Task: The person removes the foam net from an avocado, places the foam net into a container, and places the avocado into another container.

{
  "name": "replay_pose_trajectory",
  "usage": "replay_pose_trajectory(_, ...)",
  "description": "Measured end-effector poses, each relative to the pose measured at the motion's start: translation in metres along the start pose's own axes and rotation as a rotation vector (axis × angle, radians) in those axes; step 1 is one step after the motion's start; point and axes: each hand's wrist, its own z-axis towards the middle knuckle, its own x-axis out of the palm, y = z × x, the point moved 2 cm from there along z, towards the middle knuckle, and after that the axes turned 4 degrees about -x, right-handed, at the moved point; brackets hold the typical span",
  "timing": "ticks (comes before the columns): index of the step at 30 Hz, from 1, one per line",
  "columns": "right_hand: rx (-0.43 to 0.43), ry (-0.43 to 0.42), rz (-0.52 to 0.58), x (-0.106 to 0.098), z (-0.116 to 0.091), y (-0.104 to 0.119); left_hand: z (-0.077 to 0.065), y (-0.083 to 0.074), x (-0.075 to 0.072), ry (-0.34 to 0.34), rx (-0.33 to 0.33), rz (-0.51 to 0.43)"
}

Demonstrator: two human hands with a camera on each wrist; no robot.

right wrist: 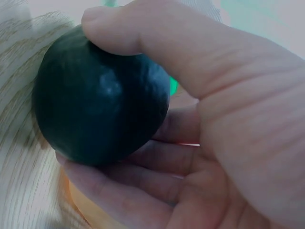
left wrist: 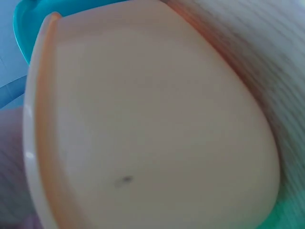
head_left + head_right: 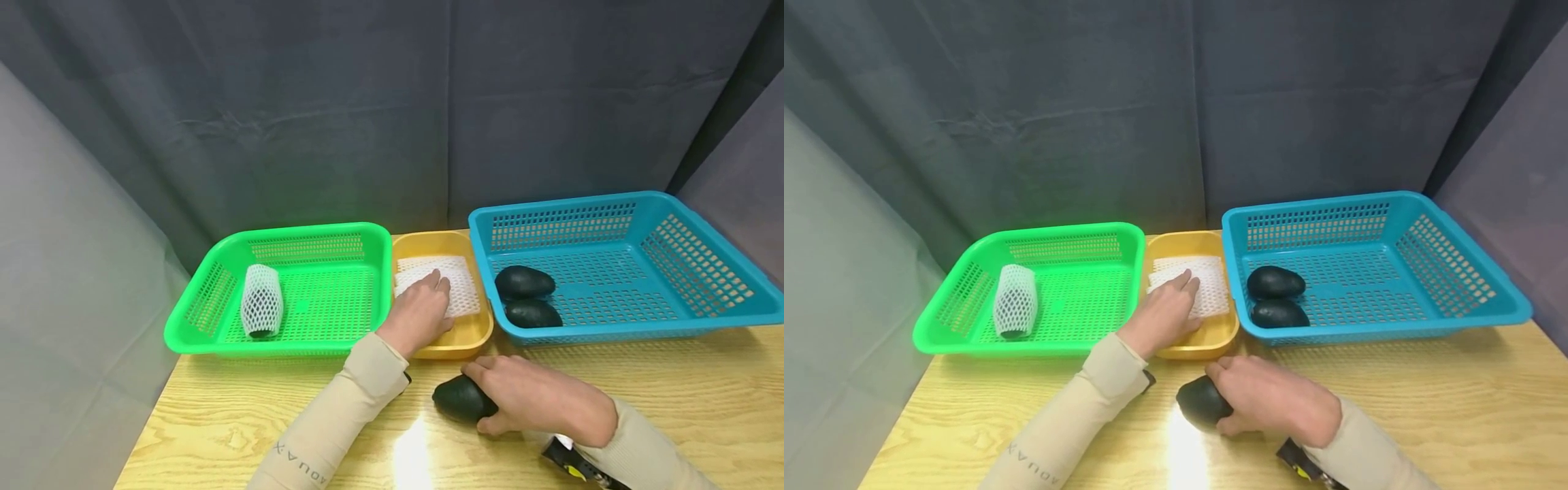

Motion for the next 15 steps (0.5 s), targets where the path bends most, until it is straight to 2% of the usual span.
replay_pose_trajectory(7, 0.007, 0.013, 0.025, -0.001, 0.000, 0.001, -0.002, 0.000, -0.004, 0.032, -0.003, 0.009)
replay_pose_trajectory(15, 0.016, 0.020, 0.033, -0.001, 0.001, 0.000, -0.004, -0.001, -0.011, 0.018, 0.006, 0.019)
